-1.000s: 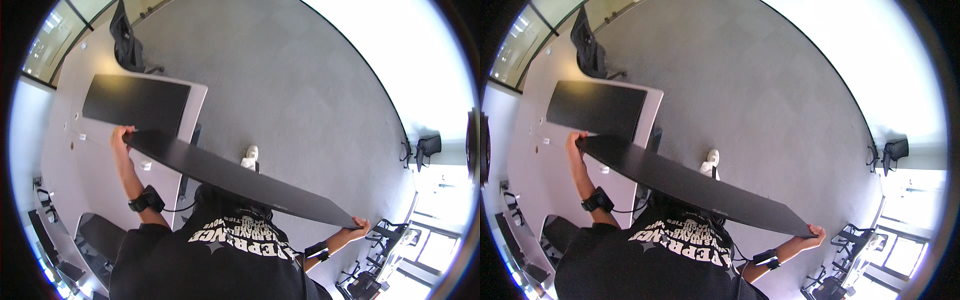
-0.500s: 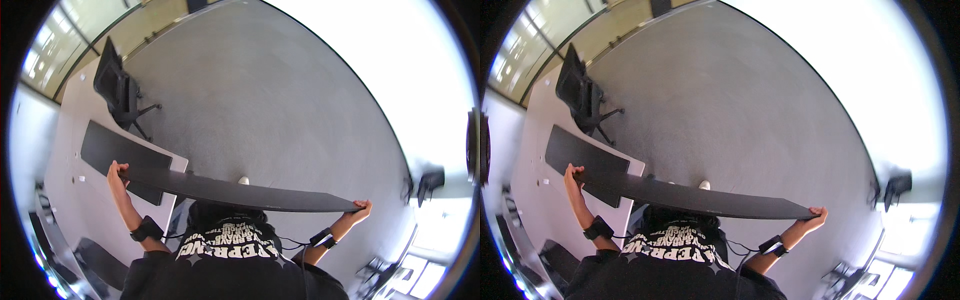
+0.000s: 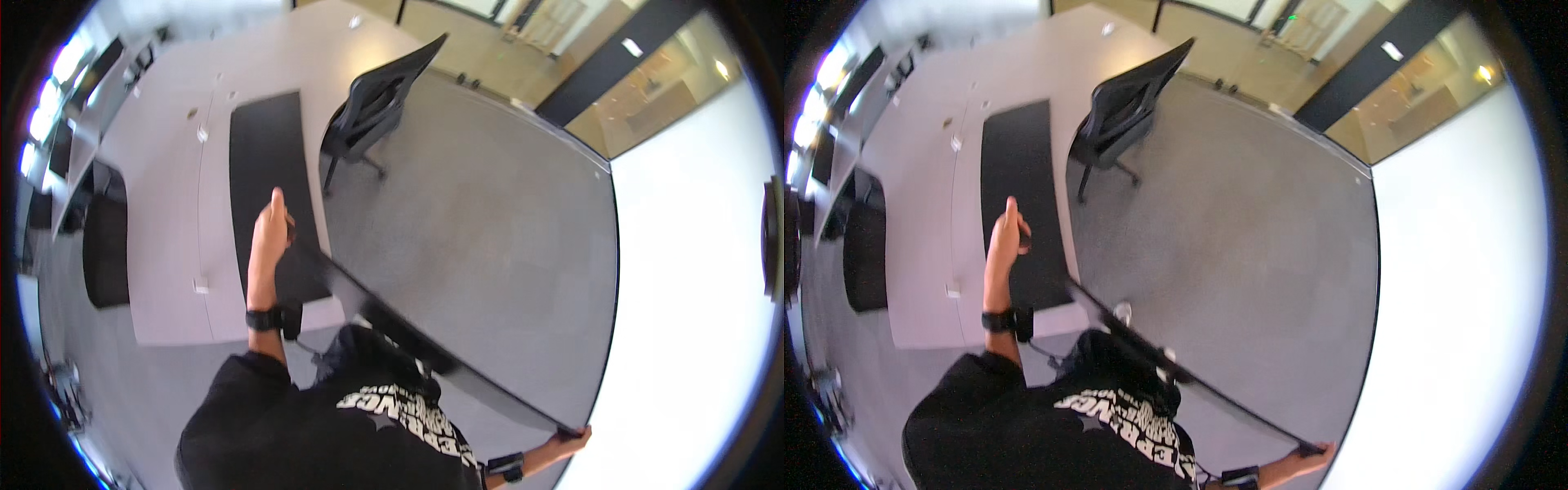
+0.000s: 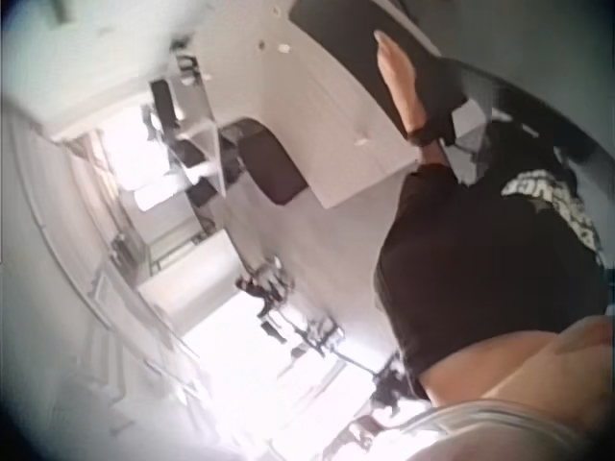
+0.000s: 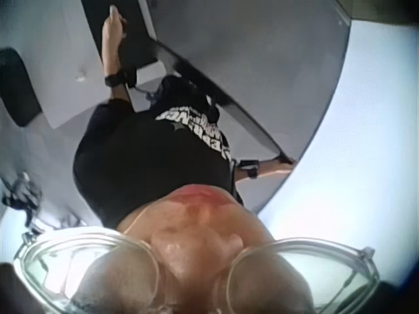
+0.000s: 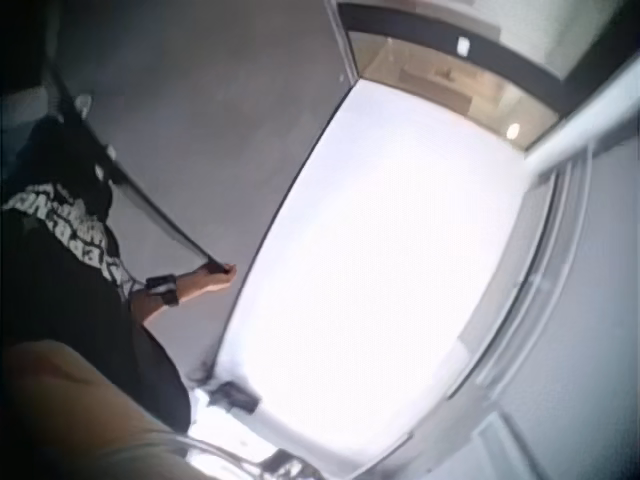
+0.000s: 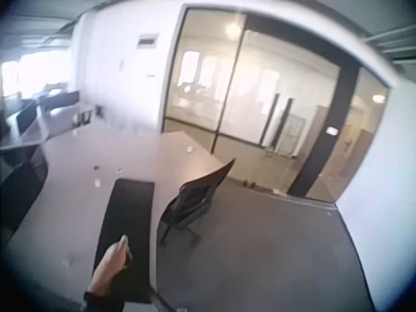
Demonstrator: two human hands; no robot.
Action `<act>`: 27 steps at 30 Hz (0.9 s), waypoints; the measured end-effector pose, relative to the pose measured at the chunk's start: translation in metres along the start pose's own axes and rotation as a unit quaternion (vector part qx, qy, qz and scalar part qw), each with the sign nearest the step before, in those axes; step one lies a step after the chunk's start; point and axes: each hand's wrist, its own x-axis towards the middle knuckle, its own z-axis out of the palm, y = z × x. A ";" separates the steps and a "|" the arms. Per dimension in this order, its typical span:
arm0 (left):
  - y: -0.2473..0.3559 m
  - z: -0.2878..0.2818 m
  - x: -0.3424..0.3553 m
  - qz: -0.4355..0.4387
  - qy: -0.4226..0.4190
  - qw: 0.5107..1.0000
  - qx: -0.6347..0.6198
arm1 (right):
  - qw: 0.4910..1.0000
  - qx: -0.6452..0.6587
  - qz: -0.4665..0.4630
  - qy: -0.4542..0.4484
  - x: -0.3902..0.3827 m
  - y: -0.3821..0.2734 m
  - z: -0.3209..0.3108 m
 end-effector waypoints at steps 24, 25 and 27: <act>-0.063 -0.053 -0.160 -0.204 0.590 0.776 -0.092 | 0.598 -0.028 0.133 -0.790 -0.200 0.178 0.633; -0.074 -0.054 -0.189 -0.214 0.611 0.755 -0.107 | 0.588 -0.029 0.136 -0.797 -0.221 0.181 0.642; -0.093 -0.047 -0.239 -0.235 0.649 0.710 -0.143 | 0.498 0.041 0.156 -0.852 -0.262 0.190 0.657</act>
